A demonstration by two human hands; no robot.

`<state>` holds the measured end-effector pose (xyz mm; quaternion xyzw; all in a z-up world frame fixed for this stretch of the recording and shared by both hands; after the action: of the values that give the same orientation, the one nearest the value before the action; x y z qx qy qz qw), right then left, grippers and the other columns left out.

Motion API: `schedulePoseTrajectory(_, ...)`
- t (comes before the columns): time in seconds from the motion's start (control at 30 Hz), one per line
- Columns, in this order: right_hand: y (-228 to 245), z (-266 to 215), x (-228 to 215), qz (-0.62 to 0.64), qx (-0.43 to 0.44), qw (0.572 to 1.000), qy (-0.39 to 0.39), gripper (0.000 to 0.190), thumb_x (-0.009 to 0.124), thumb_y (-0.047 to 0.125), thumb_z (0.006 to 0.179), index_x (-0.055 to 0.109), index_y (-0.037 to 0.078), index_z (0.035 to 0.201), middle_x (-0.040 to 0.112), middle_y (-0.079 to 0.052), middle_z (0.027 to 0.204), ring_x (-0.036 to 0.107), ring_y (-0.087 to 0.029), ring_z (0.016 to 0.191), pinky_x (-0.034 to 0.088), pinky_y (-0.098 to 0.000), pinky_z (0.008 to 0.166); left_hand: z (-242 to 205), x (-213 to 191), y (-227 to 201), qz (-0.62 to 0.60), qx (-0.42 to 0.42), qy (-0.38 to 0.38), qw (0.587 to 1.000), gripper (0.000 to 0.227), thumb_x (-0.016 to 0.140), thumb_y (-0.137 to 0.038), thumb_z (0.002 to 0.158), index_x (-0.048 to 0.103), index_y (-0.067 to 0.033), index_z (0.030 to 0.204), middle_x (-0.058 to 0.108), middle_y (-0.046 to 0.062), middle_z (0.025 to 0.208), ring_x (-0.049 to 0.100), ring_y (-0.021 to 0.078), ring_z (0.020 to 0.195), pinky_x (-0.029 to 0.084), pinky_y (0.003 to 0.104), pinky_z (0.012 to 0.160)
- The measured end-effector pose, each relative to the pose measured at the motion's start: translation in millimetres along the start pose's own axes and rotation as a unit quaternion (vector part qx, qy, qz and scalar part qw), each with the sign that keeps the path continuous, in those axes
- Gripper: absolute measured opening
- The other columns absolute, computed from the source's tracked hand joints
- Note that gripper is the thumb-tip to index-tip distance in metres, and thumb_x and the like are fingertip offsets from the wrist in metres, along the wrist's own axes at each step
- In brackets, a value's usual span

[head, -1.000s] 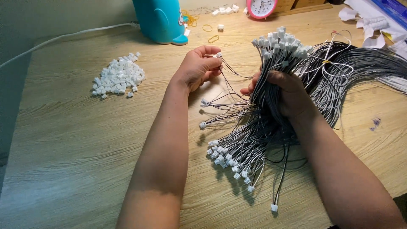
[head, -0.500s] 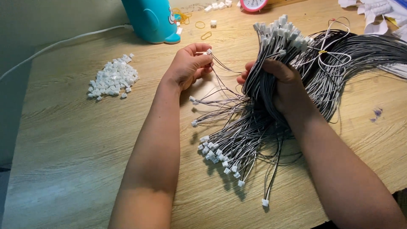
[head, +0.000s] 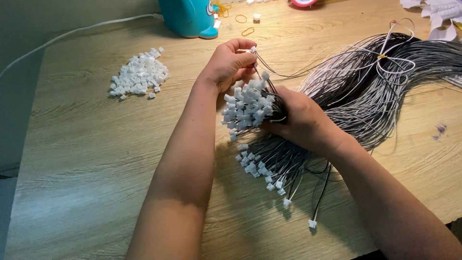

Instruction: The person handles a bundle of black and white wires with white connectors, separating and aligning them on a wooden table. They repeatedly pick, inspect, and reposition the wires to organize the bundle.

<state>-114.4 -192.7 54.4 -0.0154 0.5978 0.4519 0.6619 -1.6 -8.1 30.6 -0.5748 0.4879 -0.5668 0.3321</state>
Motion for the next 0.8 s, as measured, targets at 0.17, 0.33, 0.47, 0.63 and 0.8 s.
schedulePoseTrajectory(0.17,42.2,-37.8,-29.7,-0.222,0.067,0.971,0.050,0.110,0.078,0.039,0.069,0.017,0.003,0.153,0.031,-0.024,0.147,0.026,-0.038,0.135,0.019,-0.0506,0.111,-0.6,-1.4,0.5,-0.001,-0.002,0.007,1.000,0.031,0.064,0.012,0.078,0.060,-0.0010,0.106,0.061,0.016,0.075,0.059,0.0210,0.055,0.056,0.027,0.051)
schedulePoseTrajectory(0.33,74.3,-62.6,-24.6,-0.167,-0.085,0.982,0.015,0.060,0.074,0.034,0.079,0.054,0.004,0.127,0.059,-0.017,0.120,0.057,-0.033,0.107,0.052,-0.0454,0.083,-3.4,-1.8,-0.3,0.002,-0.005,0.000,1.000,0.031,0.065,0.012,0.077,0.060,-0.0016,0.105,0.061,0.015,0.077,0.059,0.0205,0.058,0.057,0.026,0.052)
schedulePoseTrajectory(0.47,59.4,-51.0,19.8,-0.230,-0.060,0.965,0.115,0.083,0.078,0.064,0.066,0.054,0.015,0.129,0.061,-0.005,0.121,0.051,-0.030,0.094,0.042,-0.0422,0.079,-6.7,1.4,-3.3,0.020,0.001,-0.003,1.000,0.030,0.064,0.010,0.078,0.061,-0.0009,0.106,0.062,0.015,0.078,0.060,0.0191,0.060,0.057,0.025,0.052)
schedulePoseTrajectory(0.63,49.8,-35.7,22.3,-0.138,0.016,0.982,0.125,0.049,0.076,0.050,0.074,0.067,0.024,0.114,0.063,-0.004,0.102,0.053,-0.027,0.094,0.043,-0.0405,0.080,1.9,-3.6,5.1,-0.002,0.004,0.012,1.000,0.029,0.064,0.008,0.078,0.059,-0.0020,0.105,0.058,0.014,0.068,0.053,0.0176,0.054,0.050,0.025,0.048)
schedulePoseTrajectory(0.8,42.5,-30.9,-1.2,0.030,0.132,0.985,0.103,0.025,0.073,0.033,0.080,0.068,0.013,0.094,0.063,-0.002,0.090,0.057,-0.017,0.082,0.047,-0.0307,0.069,-1.5,-1.7,1.8,0.007,0.006,0.005,1.000,0.028,0.064,0.010,0.077,0.061,-0.0029,0.101,0.060,0.014,0.071,0.055,0.0174,0.058,0.050,0.025,0.049)
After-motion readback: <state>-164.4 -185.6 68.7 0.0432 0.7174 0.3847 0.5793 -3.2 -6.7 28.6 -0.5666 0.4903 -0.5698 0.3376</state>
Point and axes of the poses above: each hand's wrist, its own z-axis towards the middle knuckle, its own x-axis out of the palm, y = z × x, the point moved 1 cm from there along z, towards the middle knuckle
